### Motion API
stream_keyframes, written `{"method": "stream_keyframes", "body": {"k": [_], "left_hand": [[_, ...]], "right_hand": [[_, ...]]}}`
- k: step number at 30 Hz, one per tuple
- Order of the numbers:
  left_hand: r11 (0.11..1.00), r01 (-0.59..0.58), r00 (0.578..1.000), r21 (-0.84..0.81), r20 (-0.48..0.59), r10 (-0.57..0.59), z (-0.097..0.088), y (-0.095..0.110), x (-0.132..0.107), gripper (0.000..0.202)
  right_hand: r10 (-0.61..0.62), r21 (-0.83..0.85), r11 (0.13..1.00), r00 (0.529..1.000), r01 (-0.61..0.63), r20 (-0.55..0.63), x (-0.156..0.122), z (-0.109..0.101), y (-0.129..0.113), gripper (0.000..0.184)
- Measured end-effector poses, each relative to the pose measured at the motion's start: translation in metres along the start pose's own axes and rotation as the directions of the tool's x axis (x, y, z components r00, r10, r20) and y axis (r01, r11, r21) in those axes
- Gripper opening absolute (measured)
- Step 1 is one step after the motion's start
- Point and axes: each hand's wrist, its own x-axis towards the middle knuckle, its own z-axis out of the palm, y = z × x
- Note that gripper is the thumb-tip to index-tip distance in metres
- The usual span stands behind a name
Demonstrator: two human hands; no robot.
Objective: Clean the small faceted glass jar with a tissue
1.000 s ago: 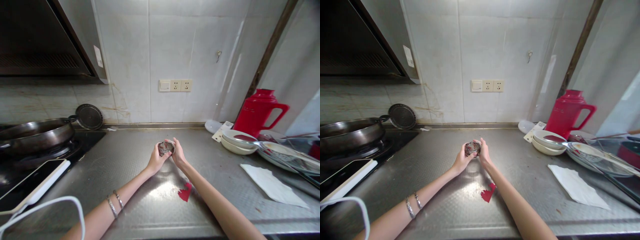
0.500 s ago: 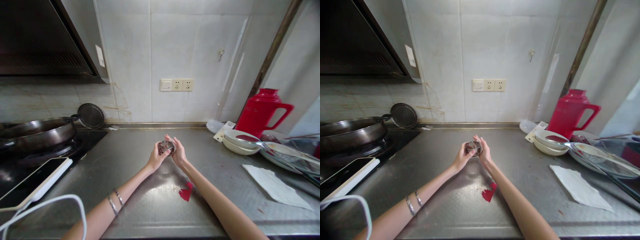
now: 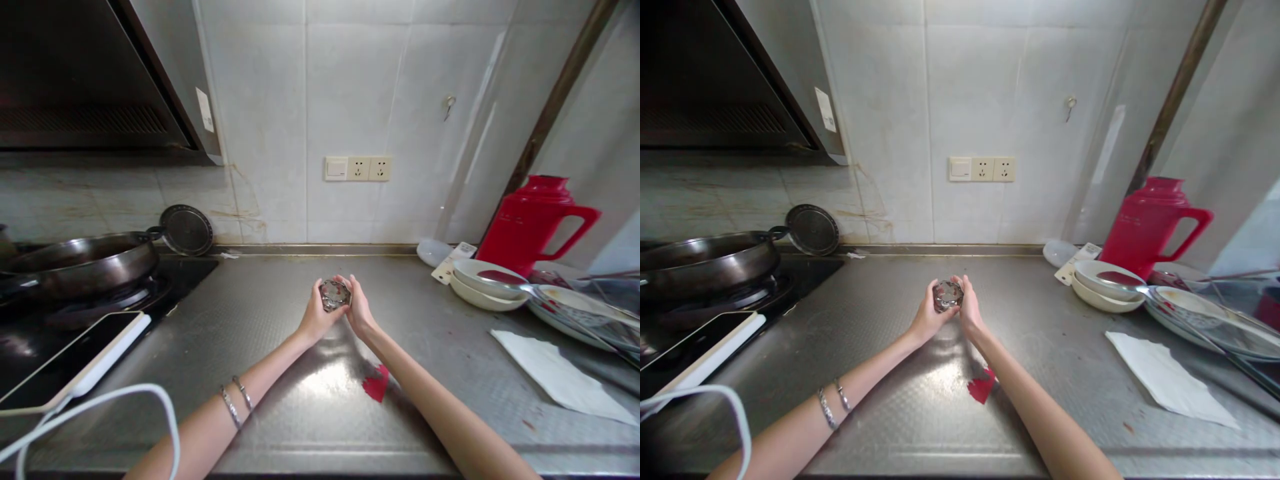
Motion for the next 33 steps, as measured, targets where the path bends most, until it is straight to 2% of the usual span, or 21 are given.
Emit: {"method": "stream_keyframes", "body": {"k": [2,4,7,11,14,17,20,23,25,28,30,33], "left_hand": [[0.996,0.009,0.993,-0.092,0.119,0.002,-0.001,0.001,0.0,0.093],[0.987,0.028,0.976,-0.158,0.218,0.007,-0.002,0.002,0.001,0.091],[0.982,0.049,0.966,-0.183,0.257,-0.001,-0.003,0.004,0.003,0.083],[0.965,0.059,0.967,-0.255,0.255,0.009,-0.001,0.003,0.007,0.079],[0.939,0.086,0.965,-0.334,0.262,0.005,-0.001,0.001,0.009,0.071],[0.946,0.067,0.968,-0.316,0.249,0.014,-0.002,0.0,0.01,0.068],[0.976,0.026,0.981,-0.216,0.191,0.016,-0.003,-0.004,0.01,0.068],[0.991,0.002,0.996,-0.133,0.094,0.01,-0.003,-0.007,0.01,0.071],[0.994,0.003,1.0,-0.108,0.031,0.001,-0.002,-0.008,0.008,0.072],[0.997,0.04,0.998,-0.069,-0.04,-0.042,0.0,-0.007,0.006,0.083],[0.996,0.068,0.997,-0.063,-0.033,-0.07,0.001,-0.005,0.005,0.092],[0.985,0.061,0.995,-0.16,0.087,-0.047,0.001,-0.004,0.006,0.081]], "right_hand": [[0.011,-0.017,1.0,1.0,-0.011,-0.003,0.003,-0.005,-0.006,0.041],[0.042,-0.034,0.999,0.999,-0.042,0.012,0.007,-0.01,-0.013,0.046],[0.079,-0.049,0.996,0.995,-0.076,0.061,0.009,-0.014,-0.022,0.05],[0.094,-0.066,0.994,0.991,-0.088,0.091,0.006,-0.01,-0.022,0.052],[0.111,-0.061,0.992,0.992,-0.108,0.056,0.003,-0.007,-0.018,0.052],[0.097,-0.073,0.993,0.995,-0.096,0.012,0.002,-0.006,-0.016,0.051],[0.059,-0.079,0.995,0.998,-0.06,-0.013,0.004,-0.005,-0.011,0.047],[-0.004,-0.051,0.999,1.0,0.005,0.021,0.005,-0.002,0.0,0.043],[-0.035,-0.039,0.999,0.999,0.036,0.038,0.006,0.0,0.008,0.041],[-0.033,-0.043,0.999,0.999,0.032,-0.014,0.009,0.0,0.015,0.038],[-0.025,-0.037,0.999,0.999,0.023,-0.046,0.012,-0.003,0.015,0.039],[-0.03,-0.042,0.999,0.998,0.027,-0.052,0.016,-0.01,0.005,0.042]]}}
